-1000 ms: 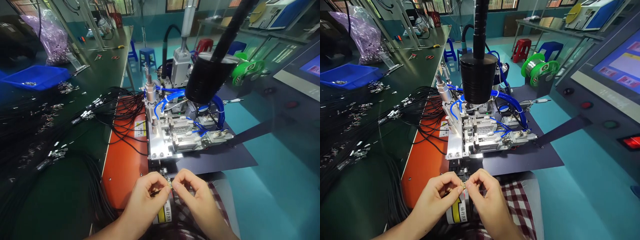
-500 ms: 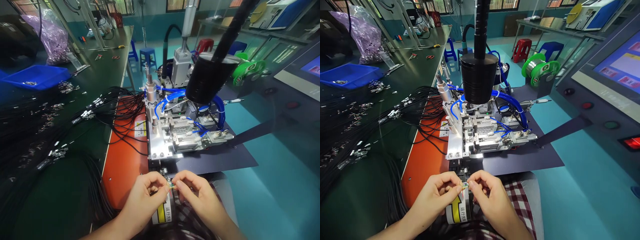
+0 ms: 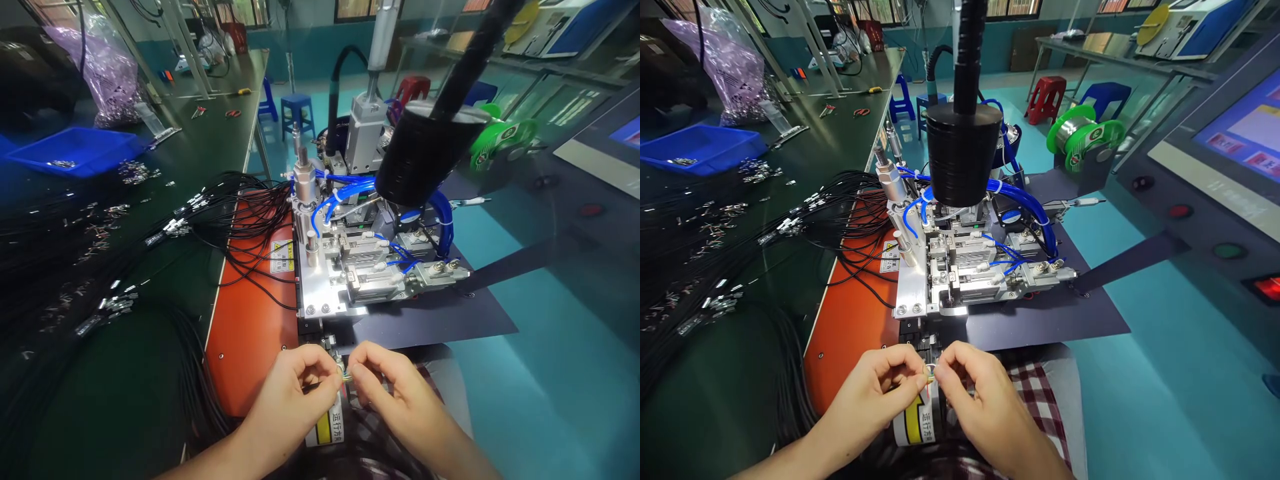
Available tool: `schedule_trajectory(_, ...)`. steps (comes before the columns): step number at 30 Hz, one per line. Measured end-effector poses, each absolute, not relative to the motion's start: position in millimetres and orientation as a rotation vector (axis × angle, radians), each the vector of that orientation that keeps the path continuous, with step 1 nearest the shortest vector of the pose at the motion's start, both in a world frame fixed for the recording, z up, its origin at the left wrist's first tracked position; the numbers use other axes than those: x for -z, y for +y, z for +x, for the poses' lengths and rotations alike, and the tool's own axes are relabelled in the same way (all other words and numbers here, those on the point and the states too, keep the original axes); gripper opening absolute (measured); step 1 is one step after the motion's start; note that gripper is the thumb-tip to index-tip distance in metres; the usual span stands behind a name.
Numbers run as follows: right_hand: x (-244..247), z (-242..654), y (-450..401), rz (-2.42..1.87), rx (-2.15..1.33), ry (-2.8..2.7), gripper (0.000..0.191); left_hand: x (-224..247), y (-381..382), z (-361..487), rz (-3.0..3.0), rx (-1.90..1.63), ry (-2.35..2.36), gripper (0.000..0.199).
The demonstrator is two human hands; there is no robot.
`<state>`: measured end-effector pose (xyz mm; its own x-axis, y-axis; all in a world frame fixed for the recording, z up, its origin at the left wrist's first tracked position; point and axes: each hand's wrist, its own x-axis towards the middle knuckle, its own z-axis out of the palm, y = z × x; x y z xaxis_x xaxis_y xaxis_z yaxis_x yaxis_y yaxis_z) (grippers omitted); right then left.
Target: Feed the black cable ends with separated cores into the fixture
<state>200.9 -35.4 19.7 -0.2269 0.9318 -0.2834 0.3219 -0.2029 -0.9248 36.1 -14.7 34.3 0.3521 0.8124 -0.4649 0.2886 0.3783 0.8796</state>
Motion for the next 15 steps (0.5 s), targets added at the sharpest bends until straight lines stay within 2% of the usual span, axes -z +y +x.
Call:
schedule_trajectory(9,-19.0,201.5,-36.3,-1.370,-1.431,-1.683,0.027,-32.5,-13.5,34.5,1.200,-0.438,1.202,0.009)
schedule_trajectory(15,-5.0,199.8,-33.6,-1.194,-1.477,-1.578,0.028,-36.0,-11.4,34.4,1.182,-0.394,1.210,0.011)
